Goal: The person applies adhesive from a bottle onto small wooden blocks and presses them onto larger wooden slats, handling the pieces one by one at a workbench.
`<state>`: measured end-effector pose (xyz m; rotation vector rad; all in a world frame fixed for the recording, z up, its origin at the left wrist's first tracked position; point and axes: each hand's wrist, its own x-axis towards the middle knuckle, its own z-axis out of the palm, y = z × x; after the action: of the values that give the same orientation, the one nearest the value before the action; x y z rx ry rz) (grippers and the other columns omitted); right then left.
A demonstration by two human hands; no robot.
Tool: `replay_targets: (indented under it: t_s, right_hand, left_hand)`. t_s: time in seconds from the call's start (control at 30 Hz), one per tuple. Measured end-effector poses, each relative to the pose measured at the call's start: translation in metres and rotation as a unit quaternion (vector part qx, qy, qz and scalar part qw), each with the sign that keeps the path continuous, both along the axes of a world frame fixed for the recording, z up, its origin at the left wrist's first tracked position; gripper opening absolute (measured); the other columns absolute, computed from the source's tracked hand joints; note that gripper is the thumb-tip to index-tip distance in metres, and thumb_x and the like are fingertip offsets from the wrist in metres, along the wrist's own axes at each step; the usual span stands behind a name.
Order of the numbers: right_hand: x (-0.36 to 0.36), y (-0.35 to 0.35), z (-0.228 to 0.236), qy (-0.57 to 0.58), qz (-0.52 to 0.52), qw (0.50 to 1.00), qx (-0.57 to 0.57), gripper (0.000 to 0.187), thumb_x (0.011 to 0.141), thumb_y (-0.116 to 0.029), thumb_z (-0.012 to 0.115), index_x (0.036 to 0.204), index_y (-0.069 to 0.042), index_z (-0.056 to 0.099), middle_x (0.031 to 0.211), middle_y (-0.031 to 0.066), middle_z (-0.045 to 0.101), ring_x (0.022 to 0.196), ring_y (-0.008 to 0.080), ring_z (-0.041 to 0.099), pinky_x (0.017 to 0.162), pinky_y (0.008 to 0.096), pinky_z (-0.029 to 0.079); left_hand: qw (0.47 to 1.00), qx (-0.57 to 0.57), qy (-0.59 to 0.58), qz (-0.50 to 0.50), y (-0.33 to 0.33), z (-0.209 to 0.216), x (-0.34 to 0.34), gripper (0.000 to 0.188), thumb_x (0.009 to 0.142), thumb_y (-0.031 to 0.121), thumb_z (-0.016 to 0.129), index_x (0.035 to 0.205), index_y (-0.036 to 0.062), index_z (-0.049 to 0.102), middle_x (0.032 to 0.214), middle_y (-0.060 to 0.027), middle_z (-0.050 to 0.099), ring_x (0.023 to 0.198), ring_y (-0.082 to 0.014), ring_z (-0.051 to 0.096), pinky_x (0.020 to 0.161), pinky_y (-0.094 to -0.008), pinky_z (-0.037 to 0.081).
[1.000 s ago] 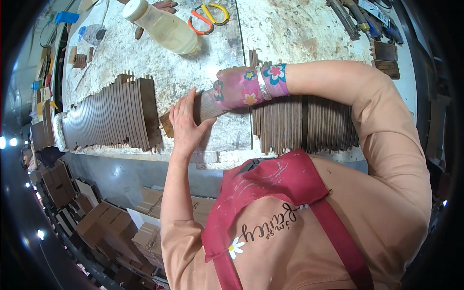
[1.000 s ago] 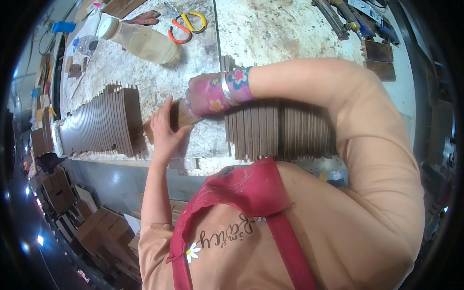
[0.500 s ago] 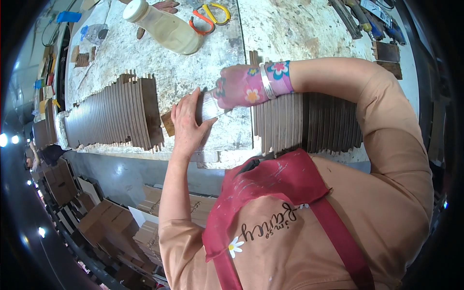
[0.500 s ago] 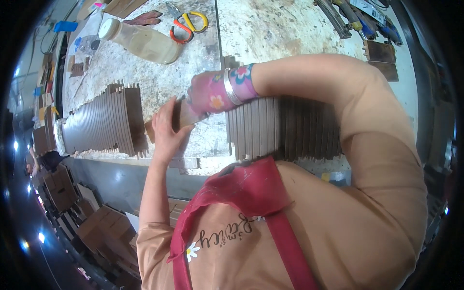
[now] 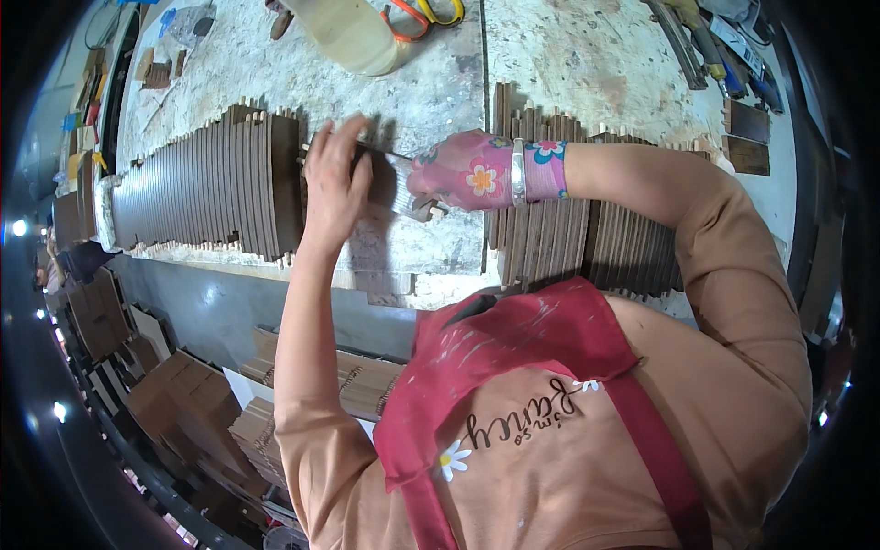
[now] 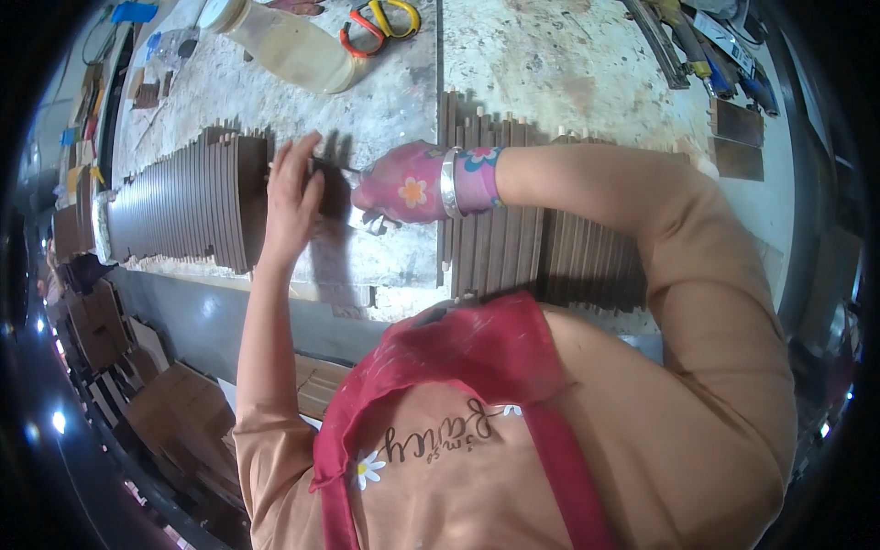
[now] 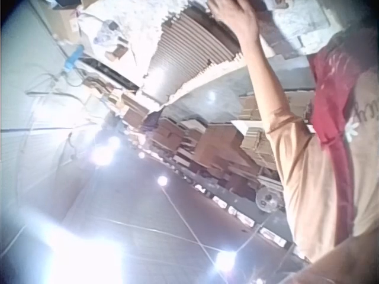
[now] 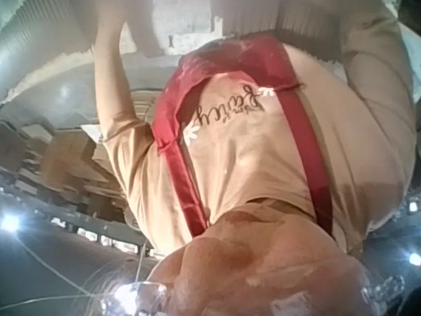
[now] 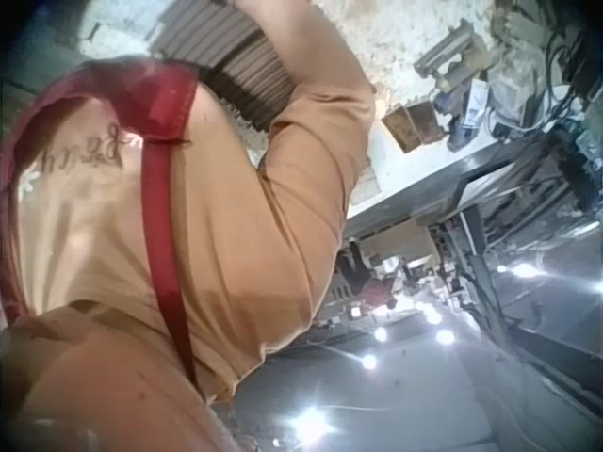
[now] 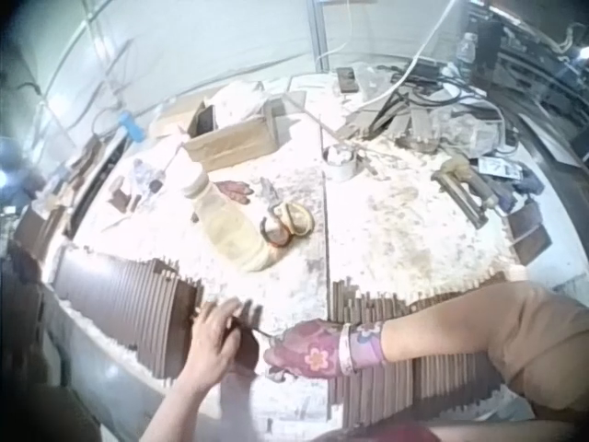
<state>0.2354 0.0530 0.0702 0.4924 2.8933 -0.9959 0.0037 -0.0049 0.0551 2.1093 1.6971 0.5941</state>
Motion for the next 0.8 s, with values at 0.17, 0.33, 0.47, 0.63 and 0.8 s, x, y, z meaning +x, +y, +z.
replay_targets:
  t_s: [0.17, 0.33, 0.47, 0.63, 0.8]
  right_hand:
    - [-0.012, -0.004, -0.007, 0.018, -0.011, 1.000, -0.012, 0.012, 0.088, -0.015, 0.053, 0.091, -0.010, 0.063, 0.083, 0.0173, 0.065, 0.081, 0.0378, 0.065, 0.071, 0.0476, 0.051]
    - [-0.016, -0.005, -0.001, 0.008, -0.028, 0.999, -0.033, 0.013, 0.083, -0.012, 0.057, 0.092, -0.014, 0.066, 0.084, 0.0133, 0.066, 0.084, 0.0342, 0.066, 0.072, 0.0443, 0.051]
    - [-0.022, -0.008, -0.004, 0.004, -0.033, 0.999, -0.040, 0.014, 0.082, -0.010, 0.058, 0.090, -0.014, 0.067, 0.084, 0.0123, 0.066, 0.084, 0.0333, 0.066, 0.074, 0.0427, 0.051]
    - [-0.024, -0.009, -0.012, -0.006, -0.025, 0.999, -0.040, 0.025, 0.079, -0.010, 0.063, 0.102, -0.018, 0.067, 0.088, 0.0113, 0.068, 0.083, 0.0350, 0.065, 0.071, 0.0461, 0.051]
    - [-0.026, -0.010, -0.024, 0.013, -0.034, 0.998, -0.050, 0.025, 0.077, -0.008, 0.062, 0.099, -0.016, 0.067, 0.088, 0.0103, 0.068, 0.086, 0.0339, 0.065, 0.074, 0.0449, 0.051]
  left_hand:
    - [0.985, 0.051, 0.149, 0.063, 0.014, -0.031, 0.014, 0.052, 0.092, 0.039, 0.060, 0.139, 0.0179, 0.051, 0.143, -0.0041, 0.051, 0.136, -0.0315, 0.039, 0.113, -0.0559, 0.020]
    - [0.985, 0.073, 0.150, 0.043, 0.018, -0.033, 0.015, 0.051, 0.092, 0.037, 0.059, 0.138, 0.0179, 0.052, 0.142, -0.0051, 0.051, 0.134, -0.0287, 0.043, 0.113, -0.0525, 0.021]
    - [0.984, 0.085, 0.147, 0.045, 0.018, -0.033, 0.015, 0.050, 0.091, 0.037, 0.059, 0.136, 0.0164, 0.054, 0.141, -0.0054, 0.052, 0.132, -0.0287, 0.044, 0.112, -0.0515, 0.024]
    - [0.984, 0.089, 0.148, 0.047, 0.018, -0.036, 0.013, 0.048, 0.090, 0.037, 0.059, 0.133, 0.0159, 0.057, 0.140, -0.0050, 0.052, 0.131, -0.0280, 0.045, 0.111, -0.0519, 0.024]
    - [0.984, 0.095, 0.140, 0.051, 0.018, -0.038, 0.013, 0.047, 0.089, 0.038, 0.059, 0.130, 0.0161, 0.059, 0.140, -0.0044, 0.052, 0.131, -0.0272, 0.044, 0.111, -0.0533, 0.024]
